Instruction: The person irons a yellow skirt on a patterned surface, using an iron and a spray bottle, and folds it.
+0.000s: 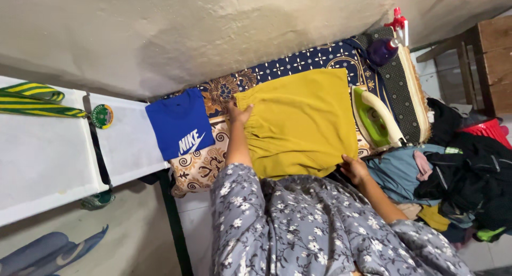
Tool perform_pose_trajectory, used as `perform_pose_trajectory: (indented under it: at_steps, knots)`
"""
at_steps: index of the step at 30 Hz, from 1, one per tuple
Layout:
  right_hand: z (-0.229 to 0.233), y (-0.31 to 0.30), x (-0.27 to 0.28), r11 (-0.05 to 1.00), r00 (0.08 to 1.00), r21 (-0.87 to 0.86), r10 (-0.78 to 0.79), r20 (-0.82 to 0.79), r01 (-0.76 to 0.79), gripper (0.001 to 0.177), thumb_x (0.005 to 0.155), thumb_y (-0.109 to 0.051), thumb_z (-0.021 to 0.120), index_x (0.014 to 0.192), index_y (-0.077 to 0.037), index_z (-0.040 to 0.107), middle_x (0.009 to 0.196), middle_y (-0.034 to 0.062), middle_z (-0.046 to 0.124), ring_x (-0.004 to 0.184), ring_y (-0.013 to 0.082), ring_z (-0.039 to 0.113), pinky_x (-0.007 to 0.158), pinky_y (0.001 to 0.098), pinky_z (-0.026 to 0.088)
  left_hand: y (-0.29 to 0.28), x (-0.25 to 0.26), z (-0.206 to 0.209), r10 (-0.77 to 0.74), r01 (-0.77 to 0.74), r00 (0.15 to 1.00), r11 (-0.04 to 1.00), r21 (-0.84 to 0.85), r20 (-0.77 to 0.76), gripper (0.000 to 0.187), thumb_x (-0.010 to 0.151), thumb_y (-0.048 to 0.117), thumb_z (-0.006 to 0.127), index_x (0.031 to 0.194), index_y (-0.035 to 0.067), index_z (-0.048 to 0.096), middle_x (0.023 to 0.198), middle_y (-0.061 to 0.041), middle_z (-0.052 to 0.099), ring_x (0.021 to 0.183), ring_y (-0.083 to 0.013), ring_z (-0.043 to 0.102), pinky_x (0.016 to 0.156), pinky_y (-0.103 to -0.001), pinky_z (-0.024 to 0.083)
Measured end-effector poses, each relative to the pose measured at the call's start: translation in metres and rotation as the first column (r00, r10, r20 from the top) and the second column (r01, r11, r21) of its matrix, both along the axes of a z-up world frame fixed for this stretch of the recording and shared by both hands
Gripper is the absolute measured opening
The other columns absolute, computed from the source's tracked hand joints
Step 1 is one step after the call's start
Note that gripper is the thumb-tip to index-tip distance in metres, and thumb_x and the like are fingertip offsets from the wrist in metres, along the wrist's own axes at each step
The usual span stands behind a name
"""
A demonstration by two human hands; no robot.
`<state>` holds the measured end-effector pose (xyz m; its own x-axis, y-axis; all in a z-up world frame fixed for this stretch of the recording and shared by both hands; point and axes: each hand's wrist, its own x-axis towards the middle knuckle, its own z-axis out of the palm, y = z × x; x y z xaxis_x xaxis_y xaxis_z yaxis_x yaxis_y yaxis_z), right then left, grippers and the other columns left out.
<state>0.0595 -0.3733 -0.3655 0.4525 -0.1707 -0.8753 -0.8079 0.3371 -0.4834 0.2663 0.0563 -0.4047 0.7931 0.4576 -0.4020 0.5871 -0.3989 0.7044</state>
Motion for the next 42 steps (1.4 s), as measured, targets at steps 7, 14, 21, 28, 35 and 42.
perform_pose_trajectory:
  at_steps: [7,14,21,28,35,42]
  knots:
    - [-0.005,-0.022,-0.003,0.655,0.905,-0.717,0.418,0.081,-0.239,0.049,0.085,-0.032,0.085,0.109,0.001,0.059,0.094,0.0148,0.064,0.081,0.0269,0.060,0.072,0.0420,0.047,0.005,-0.059,0.007,-0.296,0.334,0.908,0.939,0.087,-0.295,0.097,0.073,0.049,0.091,0.139,-0.009,0.049,0.139,-0.029,0.058,0.131,-0.0355,0.058,0.112,-0.040,0.046]
    - [0.053,-0.079,0.036,-0.025,0.647,-0.971,0.750,0.139,0.238,0.046,0.093,-0.017,0.074,0.132,-0.002,0.054,0.132,0.0199,0.054,0.131,0.0372,0.047,0.116,0.0489,0.036,0.009,-0.084,0.020,0.087,-0.044,0.977,0.976,0.215,-0.195,0.071,0.082,0.040,0.079,0.140,0.012,0.051,0.139,-0.017,0.061,0.129,-0.0360,0.058,0.108,-0.056,0.043]
    - [0.068,-0.108,0.113,0.083,0.639,-0.959,0.760,-0.116,-0.272,0.069,0.083,-0.035,0.082,0.139,-0.004,0.057,0.124,0.0273,0.067,0.118,0.0453,0.062,0.102,0.0518,0.047,-0.041,-0.142,0.016,-0.287,0.211,0.958,0.715,0.666,0.004,0.085,0.085,0.039,0.074,0.153,0.005,0.035,0.159,-0.024,0.035,0.147,-0.0358,0.029,0.117,-0.056,0.020]
    - [0.075,-0.111,0.118,0.214,0.602,-0.912,0.797,-0.044,-0.349,0.054,0.096,-0.041,0.071,0.137,-0.008,0.058,0.110,0.0283,0.070,0.103,0.0464,0.068,0.090,0.0522,0.053,-0.063,-0.203,0.019,-0.536,0.676,0.736,0.615,0.406,-0.412,0.069,0.100,0.051,0.046,0.161,0.027,0.025,0.171,-0.005,0.016,0.158,-0.0263,0.008,0.124,-0.061,0.003]
    - [0.101,-0.045,0.093,0.142,0.510,-0.947,0.860,-0.026,-0.288,0.043,0.103,-0.041,0.064,0.135,-0.013,0.056,0.095,0.0205,0.072,0.083,0.0410,0.072,0.075,0.0535,0.055,-0.025,-0.191,0.016,-0.463,0.652,0.739,0.675,0.345,-0.490,0.070,0.104,0.051,0.042,0.164,0.025,0.019,0.173,0.001,0.012,0.158,-0.0316,0.007,0.125,-0.061,0.001]
    - [0.046,0.048,0.071,-0.109,0.042,-0.936,0.991,-0.130,-0.334,0.040,0.096,-0.038,0.063,0.125,-0.013,0.052,0.100,0.0224,0.070,0.087,0.0446,0.069,0.074,0.0559,0.055,-0.036,-0.191,0.010,-0.423,0.614,0.743,0.739,0.278,-0.519,0.079,0.100,0.057,0.047,0.165,0.026,0.014,0.173,0.000,0.011,0.158,-0.0309,0.006,0.123,-0.063,0.003]
